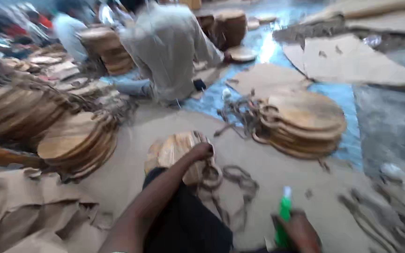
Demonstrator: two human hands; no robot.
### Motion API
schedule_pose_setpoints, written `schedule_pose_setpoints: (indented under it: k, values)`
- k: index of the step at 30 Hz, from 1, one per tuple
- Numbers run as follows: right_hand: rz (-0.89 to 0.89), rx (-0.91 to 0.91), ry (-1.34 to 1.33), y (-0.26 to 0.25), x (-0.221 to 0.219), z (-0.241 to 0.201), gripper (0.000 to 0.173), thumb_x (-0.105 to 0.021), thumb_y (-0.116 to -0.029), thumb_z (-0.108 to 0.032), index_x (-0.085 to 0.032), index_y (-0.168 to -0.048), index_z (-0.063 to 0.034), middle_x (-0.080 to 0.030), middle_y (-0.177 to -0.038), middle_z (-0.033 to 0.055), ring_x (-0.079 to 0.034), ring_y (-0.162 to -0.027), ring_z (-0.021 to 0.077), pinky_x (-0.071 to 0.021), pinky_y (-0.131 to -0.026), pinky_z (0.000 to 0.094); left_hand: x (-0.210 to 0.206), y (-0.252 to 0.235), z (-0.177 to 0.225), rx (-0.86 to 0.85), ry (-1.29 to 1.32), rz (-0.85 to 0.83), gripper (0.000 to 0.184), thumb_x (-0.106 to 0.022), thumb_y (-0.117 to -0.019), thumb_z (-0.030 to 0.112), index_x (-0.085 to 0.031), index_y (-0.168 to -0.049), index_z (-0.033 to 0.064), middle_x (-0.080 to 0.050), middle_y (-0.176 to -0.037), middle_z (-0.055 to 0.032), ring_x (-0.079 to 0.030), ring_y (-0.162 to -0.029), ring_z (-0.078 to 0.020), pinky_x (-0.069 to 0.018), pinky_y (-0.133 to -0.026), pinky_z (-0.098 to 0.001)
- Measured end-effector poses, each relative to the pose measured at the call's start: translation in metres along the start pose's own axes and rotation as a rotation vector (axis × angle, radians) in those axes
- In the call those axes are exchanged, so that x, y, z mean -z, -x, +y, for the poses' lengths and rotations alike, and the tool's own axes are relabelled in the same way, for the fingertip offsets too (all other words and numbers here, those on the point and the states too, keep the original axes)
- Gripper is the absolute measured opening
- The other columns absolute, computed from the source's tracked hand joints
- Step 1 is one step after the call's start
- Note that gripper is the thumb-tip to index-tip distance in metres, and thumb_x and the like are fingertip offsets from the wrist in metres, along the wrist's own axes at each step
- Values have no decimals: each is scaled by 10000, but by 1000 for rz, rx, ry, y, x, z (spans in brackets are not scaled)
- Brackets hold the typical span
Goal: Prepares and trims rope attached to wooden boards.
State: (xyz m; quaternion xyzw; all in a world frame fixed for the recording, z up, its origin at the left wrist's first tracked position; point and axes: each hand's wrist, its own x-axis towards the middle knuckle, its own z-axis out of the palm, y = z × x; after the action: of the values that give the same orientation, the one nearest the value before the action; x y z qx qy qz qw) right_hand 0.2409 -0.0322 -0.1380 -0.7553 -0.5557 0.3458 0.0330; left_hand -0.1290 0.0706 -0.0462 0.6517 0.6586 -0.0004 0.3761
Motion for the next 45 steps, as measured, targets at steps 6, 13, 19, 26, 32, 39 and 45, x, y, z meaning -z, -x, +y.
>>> schedule_pose_setpoints:
  k: [6, 13, 19, 26, 32, 39, 45]
  values:
    - [165, -144, 6, 3, 11, -12, 780, -851, -843, -334, -486, -1445, 0, -555, -1382, 295, -601, -1204, 475, -498, -949, 637, -81, 32, 8, -126, -421, -160, 540, -803, -861, 126, -606, -1360, 65, -575, -1417, -194, -546, -1301, -429, -460, -1010, -656]
    - [106, 260, -110, 27, -19, -35, 577, -759, -929, -289, -558, -1401, -26, -565, -1390, 238, -617, -1206, 394, -520, -1005, 543, -94, 30, 21, -76, -553, -73, 349, -559, -1050, 256, -585, -1313, 28, -693, -1155, -214, -656, -1129, -394, -437, -1045, -598]
    - [168, 555, -321, 30, -45, -75, 847, -857, -796, -437, -520, -1456, -27, -451, -1541, 234, -475, -1392, 410, -420, -1128, 568, -23, 91, 52, -213, -81, 387, 339, -640, -997, 113, -594, -1298, -37, -691, -1017, -258, -686, -946, -433, -525, -873, -633]
    - [-50, 503, -599, 46, -36, -210, 1261, -919, -726, -129, -71, -1659, -129, -342, -1610, 258, -474, -1371, 477, -432, -1071, 656, 9, 100, 62, -359, 31, 541, 297, -611, -1016, 102, -584, -1272, -46, -667, -931, -222, -665, -778, -330, -559, -735, -526]
    - [-313, 161, -1010, 49, -72, -229, 801, -528, -1073, -147, 29, -1645, -83, -354, -1578, 312, -470, -1391, 425, -411, -1125, 539, 8, 89, 67, -302, 152, 582, 251, -613, -1025, 118, -601, -1228, -28, -663, -912, -178, -638, -732, -259, -544, -688, -456]
    - [-437, 163, -1634, 71, -98, -244, 449, -308, -1135, -316, -371, -1526, -105, -571, -1336, 124, -586, -1121, 198, -512, -923, 397, -1, 83, 87, -187, 344, 652, 293, -621, -1027, 150, -568, -1276, 5, -655, -966, -177, -617, -757, -265, -521, -671, -458]
    - [-362, 349, -1229, 69, -51, -231, 742, -560, -1029, -48, -138, -1629, -158, -624, -1210, 179, -624, -848, 196, -534, -716, 374, -6, 73, 101, -71, 389, 600, 368, -673, -984, 108, -553, -1322, 24, -698, -1005, -164, -647, -798, -275, -525, -710, -479]
